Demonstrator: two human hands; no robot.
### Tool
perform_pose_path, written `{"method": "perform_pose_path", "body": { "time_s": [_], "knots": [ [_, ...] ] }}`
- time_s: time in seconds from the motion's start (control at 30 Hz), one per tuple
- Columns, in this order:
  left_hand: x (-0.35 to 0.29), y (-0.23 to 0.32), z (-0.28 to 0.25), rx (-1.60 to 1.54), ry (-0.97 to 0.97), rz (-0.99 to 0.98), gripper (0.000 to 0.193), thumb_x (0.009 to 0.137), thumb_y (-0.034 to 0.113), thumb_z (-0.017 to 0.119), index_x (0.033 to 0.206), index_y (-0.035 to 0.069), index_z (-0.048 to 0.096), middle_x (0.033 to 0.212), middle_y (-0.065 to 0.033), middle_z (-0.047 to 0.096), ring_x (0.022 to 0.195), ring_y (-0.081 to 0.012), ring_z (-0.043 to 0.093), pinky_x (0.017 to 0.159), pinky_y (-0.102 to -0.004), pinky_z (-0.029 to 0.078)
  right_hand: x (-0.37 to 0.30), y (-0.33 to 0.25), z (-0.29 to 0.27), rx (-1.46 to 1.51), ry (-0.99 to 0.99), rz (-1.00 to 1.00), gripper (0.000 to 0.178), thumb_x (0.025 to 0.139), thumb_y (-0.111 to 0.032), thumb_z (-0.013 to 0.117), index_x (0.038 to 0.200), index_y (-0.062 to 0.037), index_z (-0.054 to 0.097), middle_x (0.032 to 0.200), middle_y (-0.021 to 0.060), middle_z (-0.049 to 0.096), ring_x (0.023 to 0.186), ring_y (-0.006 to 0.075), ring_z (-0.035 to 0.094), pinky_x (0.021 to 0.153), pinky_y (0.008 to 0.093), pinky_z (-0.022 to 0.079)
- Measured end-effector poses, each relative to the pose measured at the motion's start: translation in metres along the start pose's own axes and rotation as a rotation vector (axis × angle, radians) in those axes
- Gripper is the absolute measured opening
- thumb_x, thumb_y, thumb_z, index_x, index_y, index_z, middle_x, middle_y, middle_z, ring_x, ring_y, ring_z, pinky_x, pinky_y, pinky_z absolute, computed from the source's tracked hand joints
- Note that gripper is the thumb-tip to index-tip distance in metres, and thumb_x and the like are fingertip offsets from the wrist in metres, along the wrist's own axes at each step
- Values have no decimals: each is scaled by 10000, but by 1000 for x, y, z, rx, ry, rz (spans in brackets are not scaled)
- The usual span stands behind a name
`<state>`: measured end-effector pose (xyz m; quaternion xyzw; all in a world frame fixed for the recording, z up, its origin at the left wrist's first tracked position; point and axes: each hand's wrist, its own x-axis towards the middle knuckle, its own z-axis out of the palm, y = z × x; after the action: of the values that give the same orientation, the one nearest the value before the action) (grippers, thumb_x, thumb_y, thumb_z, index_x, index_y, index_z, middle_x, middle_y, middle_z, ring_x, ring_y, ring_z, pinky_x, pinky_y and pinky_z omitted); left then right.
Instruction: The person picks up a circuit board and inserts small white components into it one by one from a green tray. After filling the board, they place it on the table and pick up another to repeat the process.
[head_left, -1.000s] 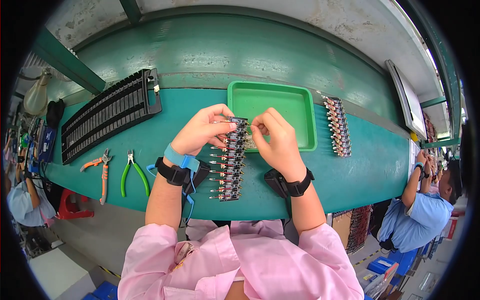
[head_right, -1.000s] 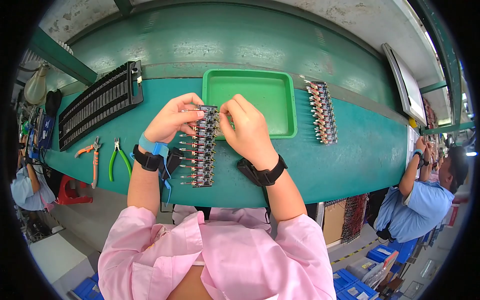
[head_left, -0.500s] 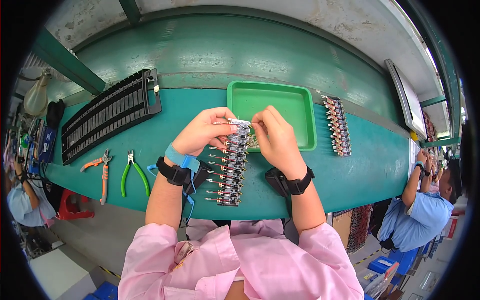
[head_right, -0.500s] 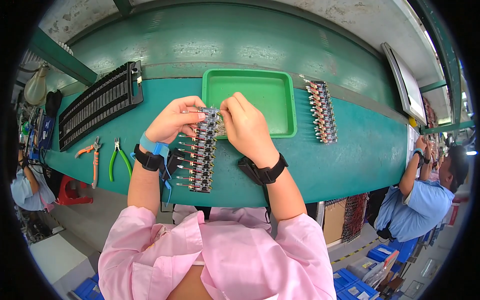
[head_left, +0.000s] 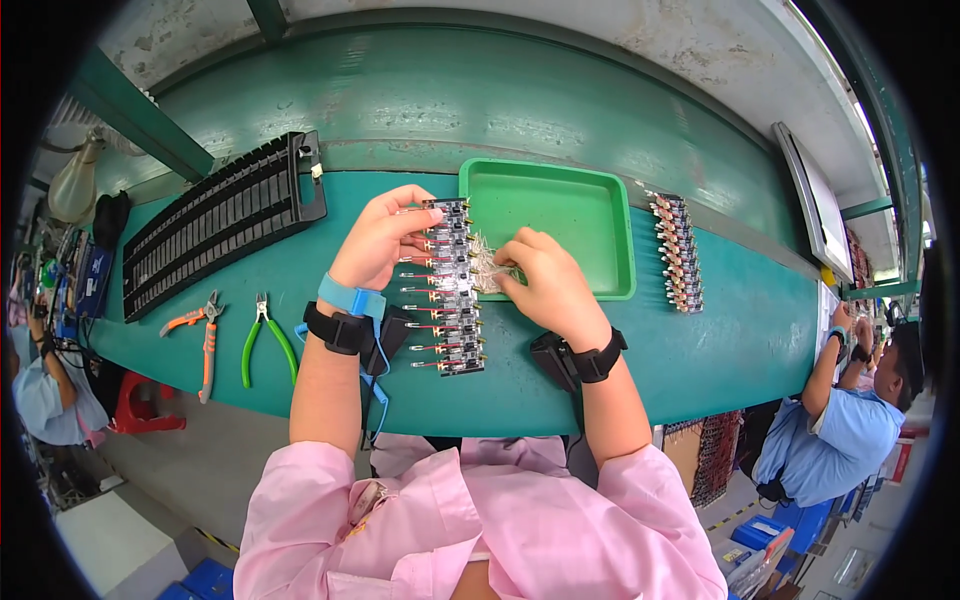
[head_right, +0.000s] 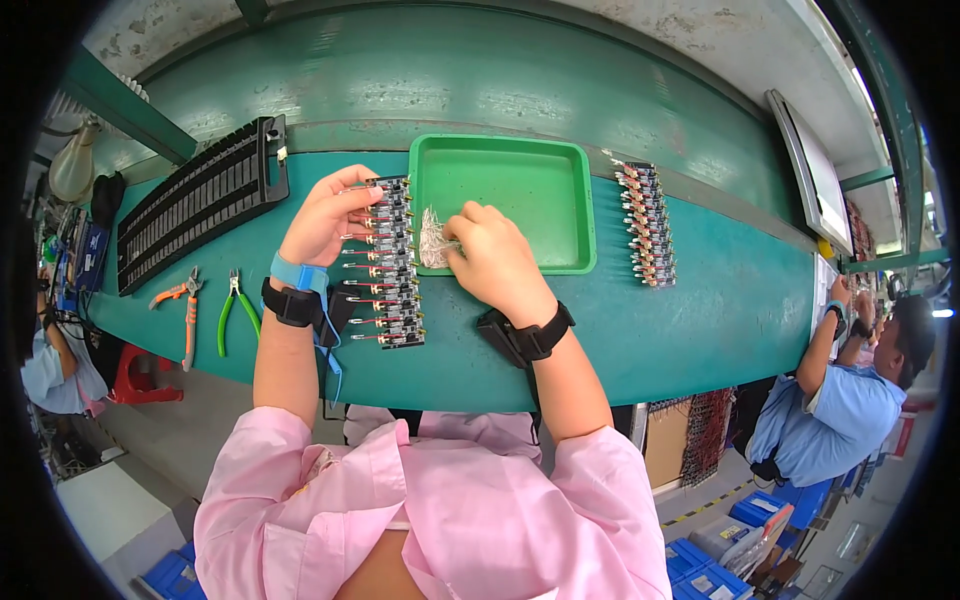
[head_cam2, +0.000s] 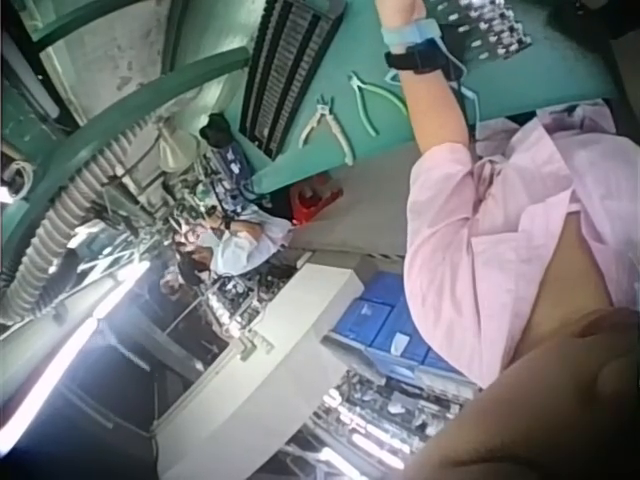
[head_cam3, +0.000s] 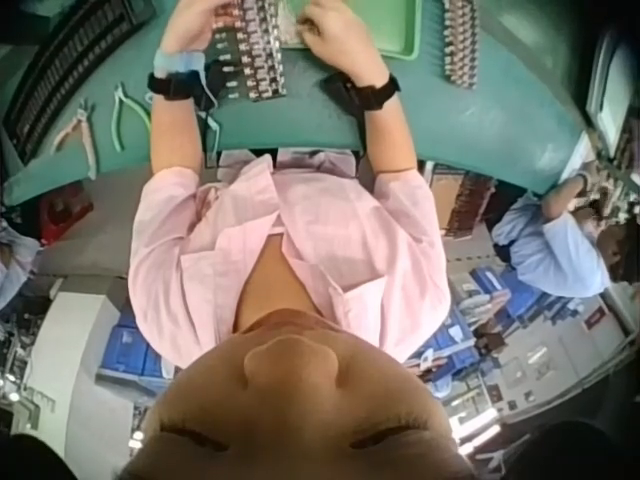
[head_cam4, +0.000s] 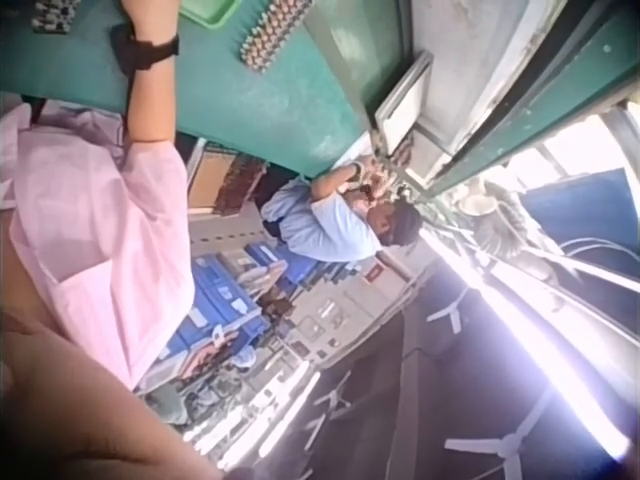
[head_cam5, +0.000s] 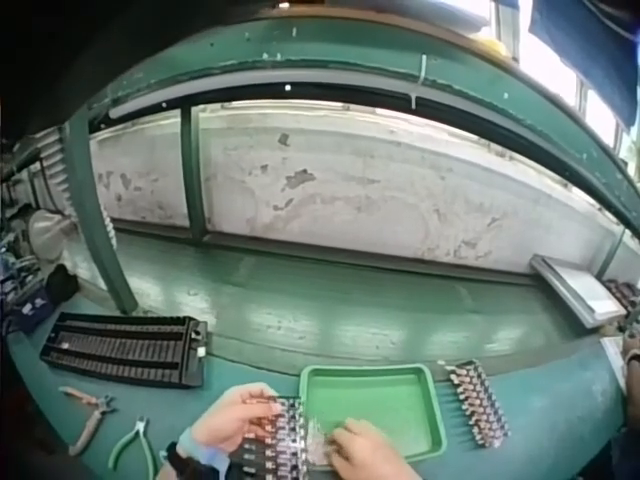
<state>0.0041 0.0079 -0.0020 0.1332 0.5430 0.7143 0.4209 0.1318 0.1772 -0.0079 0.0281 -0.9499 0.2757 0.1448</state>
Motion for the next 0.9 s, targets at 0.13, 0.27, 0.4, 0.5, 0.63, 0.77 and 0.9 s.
{"method": "perform_pose_path", "body": {
  "time_s": [0.13, 0.27, 0.4, 0.5, 0.63, 0.77, 0.9],
  "knots": [
    [0, -1, 3, -26, 9, 24, 60, 819, 118, 536, 822, 69, 502, 741, -8, 567, 615, -62, 559, 529, -213, 490, 2, 1, 2, 111, -106, 119, 92, 682, 16, 585, 767, -7, 561, 736, 101, 513, 701, 234, 546, 625, 325, 443],
    [1, 0, 4, -14, -26, 30, 60, 817, 117, 537, 822, 70, 500, 741, -10, 567, 613, -62, 556, 522, -205, 485, 3, 1, 5, 105, -92, 99, 72, 686, 20, 575, 752, 0, 557, 728, 101, 508, 696, 234, 542, 622, 323, 443],
    [0, -1, 3, 21, -49, 5, 65, 817, 116, 538, 826, 66, 497, 744, -14, 567, 613, -60, 552, 517, -200, 482, 3, 1, 3, 97, -40, 65, 69, 689, 23, 569, 752, 0, 551, 722, 99, 504, 693, 234, 540, 619, 321, 441],
    [0, -1, 6, 41, -80, -22, 70, 818, 116, 539, 830, 62, 495, 747, -17, 566, 613, -59, 550, 514, -196, 481, 4, -2, 0, 76, 35, 17, 61, 697, 28, 565, 748, 1, 545, 721, 95, 503, 675, 227, 536, 609, 312, 439],
    [-2, -3, 12, 75, -132, -54, 78, 818, 116, 542, 836, 58, 492, 752, -21, 566, 616, -59, 549, 511, -187, 479, 5, -4, -2, 132, 113, -28, 54, 717, 34, 556, 753, 0, 537, 708, 88, 495, 655, 212, 533, 591, 291, 433],
    [-2, -3, 13, 97, -141, -59, 84, 818, 118, 544, 838, 56, 491, 759, -24, 565, 620, -58, 547, 509, -177, 477, 7, -11, -11, 268, 103, 15, 40, 743, 35, 550, 761, 5, 531, 712, 71, 507, 661, 175, 541, 593, 264, 434],
    [-4, -1, 14, 71, -139, -48, 89, 817, 117, 549, 839, 54, 491, 764, -26, 564, 622, -56, 542, 505, -170, 476, 7, -10, -13, 479, 60, 132, 24, 771, 24, 546, 778, 11, 526, 747, 52, 537, 697, 129, 545, 617, 244, 440]
  ]
}}
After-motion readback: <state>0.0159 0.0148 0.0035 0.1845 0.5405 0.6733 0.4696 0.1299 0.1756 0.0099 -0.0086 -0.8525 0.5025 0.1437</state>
